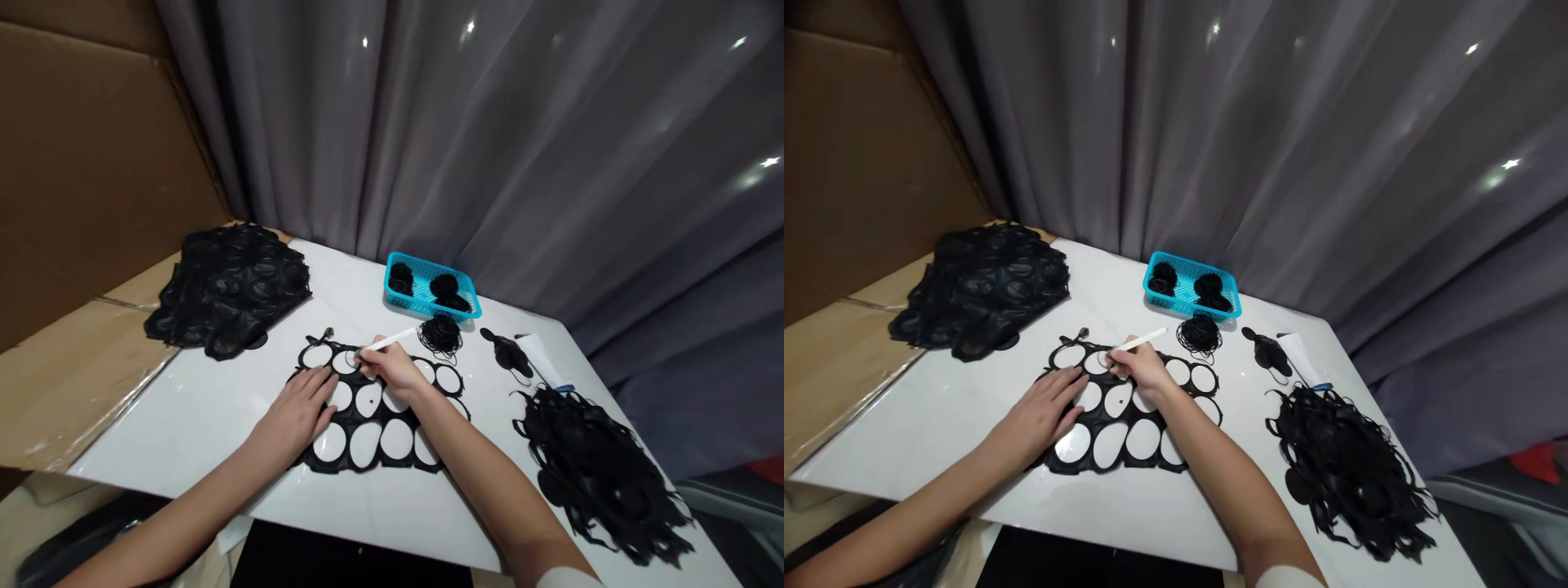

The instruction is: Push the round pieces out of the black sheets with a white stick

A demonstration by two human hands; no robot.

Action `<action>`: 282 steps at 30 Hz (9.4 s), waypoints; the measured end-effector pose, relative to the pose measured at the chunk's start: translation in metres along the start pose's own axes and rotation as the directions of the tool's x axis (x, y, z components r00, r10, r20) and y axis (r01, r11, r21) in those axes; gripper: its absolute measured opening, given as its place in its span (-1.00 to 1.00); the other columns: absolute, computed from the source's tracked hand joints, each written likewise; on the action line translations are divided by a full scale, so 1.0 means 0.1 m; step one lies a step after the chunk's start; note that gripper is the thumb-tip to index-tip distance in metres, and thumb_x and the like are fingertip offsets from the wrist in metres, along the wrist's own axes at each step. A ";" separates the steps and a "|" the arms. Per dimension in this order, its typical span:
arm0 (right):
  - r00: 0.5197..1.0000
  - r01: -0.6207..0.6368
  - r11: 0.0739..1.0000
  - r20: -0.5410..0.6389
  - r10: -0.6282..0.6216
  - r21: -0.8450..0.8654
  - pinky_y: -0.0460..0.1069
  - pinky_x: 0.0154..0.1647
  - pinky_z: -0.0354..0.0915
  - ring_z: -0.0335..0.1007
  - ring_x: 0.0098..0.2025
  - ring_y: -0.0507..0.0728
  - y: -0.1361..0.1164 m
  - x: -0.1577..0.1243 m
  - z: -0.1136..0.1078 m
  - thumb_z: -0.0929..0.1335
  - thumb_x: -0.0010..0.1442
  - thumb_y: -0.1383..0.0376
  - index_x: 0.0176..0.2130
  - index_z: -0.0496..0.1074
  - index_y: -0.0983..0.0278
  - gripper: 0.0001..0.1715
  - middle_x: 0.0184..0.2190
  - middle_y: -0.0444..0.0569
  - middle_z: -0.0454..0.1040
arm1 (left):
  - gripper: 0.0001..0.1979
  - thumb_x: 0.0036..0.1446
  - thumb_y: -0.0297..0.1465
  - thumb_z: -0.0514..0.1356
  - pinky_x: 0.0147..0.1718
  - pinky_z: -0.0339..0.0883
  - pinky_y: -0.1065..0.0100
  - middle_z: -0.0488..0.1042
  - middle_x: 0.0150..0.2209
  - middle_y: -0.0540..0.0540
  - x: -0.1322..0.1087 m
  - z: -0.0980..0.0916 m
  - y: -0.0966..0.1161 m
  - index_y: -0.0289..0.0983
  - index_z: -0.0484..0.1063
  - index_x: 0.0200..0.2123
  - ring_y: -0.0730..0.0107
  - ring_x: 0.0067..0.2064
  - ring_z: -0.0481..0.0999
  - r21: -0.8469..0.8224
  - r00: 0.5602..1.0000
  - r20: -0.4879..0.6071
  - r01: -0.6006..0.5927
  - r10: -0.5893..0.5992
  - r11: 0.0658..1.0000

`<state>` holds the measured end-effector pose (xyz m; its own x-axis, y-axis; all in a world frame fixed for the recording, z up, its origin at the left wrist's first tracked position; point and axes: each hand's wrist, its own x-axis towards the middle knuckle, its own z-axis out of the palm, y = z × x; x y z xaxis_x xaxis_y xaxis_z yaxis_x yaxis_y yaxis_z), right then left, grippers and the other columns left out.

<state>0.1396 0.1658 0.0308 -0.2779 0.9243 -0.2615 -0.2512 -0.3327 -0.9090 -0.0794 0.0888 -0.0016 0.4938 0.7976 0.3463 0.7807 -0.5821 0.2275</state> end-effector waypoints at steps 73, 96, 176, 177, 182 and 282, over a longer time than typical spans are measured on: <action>0.883 0.450 0.634 0.417 -0.214 -0.629 0.03 -0.08 0.30 0.44 -0.15 0.12 0.16 0.19 0.47 0.36 0.20 0.31 -0.41 0.27 0.21 -0.82 -0.23 -0.08 0.53 | -0.54 0.43 -0.25 -0.02 0.23 0.28 -0.03 0.46 0.17 -0.32 -0.19 -0.10 -0.01 -0.39 0.39 0.21 -0.03 0.23 0.40 0.079 0.988 -0.106 0.122 -0.113 0.989; 0.763 0.646 0.346 0.579 -0.286 -0.680 -0.01 -0.20 0.21 0.28 -0.27 0.12 0.18 0.16 0.44 0.33 0.29 0.39 -0.42 0.24 0.21 -0.74 -0.40 -0.12 0.35 | -0.55 0.43 -0.29 -0.01 0.26 0.24 0.00 0.47 0.18 -0.33 -0.21 -0.04 -0.01 -0.42 0.40 0.21 -0.03 0.24 0.40 0.099 0.990 -0.103 0.111 -0.100 0.989; 0.773 0.563 0.167 0.444 -0.453 -0.809 0.06 -0.15 0.21 0.26 -0.24 0.19 -0.02 -0.35 0.09 0.23 0.29 0.39 -0.39 0.25 0.21 -0.80 -0.35 -0.01 0.40 | -0.61 0.42 -0.35 0.00 0.33 -0.08 0.03 0.49 0.19 -0.18 -0.54 -0.12 0.52 -0.31 0.42 0.19 0.06 0.25 0.40 0.099 0.994 -0.107 0.020 -0.009 0.995; 0.804 0.506 0.247 0.348 -0.483 -0.826 0.04 -0.19 0.20 0.26 -0.28 0.17 -0.12 -0.29 0.06 0.25 0.29 0.36 -0.42 0.22 0.20 -0.78 -0.40 -0.05 0.38 | -0.61 0.41 -0.36 0.01 0.33 -0.09 0.03 0.49 0.19 -0.18 -0.54 -0.12 0.52 -0.30 0.42 0.20 0.07 0.26 0.39 0.096 0.994 -0.106 0.021 -0.011 0.995; 0.963 0.267 0.719 0.147 -0.227 -0.642 -0.05 -0.37 0.13 0.24 -0.43 0.06 -0.21 -0.26 0.01 0.43 0.15 0.19 -0.51 0.20 0.21 -0.64 -0.55 -0.21 0.29 | -0.56 0.37 -0.39 0.05 0.33 -0.08 0.04 0.44 0.24 -0.21 -0.55 -0.15 0.51 -0.34 0.32 0.27 0.09 0.28 0.37 0.106 0.997 -0.076 0.021 -0.013 0.994; 0.989 0.143 0.974 0.075 -0.131 -0.174 -0.05 -0.35 0.32 0.35 -0.41 0.02 -0.01 -0.76 0.15 0.48 0.18 0.15 -0.38 0.42 0.23 -0.74 -0.36 -0.11 0.48 | -0.64 0.07 -0.27 0.41 -0.34 0.43 0.38 0.62 -0.05 -0.14 -0.46 -0.88 0.60 -0.13 0.59 -0.03 0.63 -0.54 0.28 -0.856 0.672 0.498 0.278 -0.549 -0.436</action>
<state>0.1467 0.0931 0.0564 -0.3109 0.9435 -0.1150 -0.1229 -0.1599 -0.9795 -0.0890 0.0034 0.0762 0.0940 0.9338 -0.3453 -0.5310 0.3404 0.7760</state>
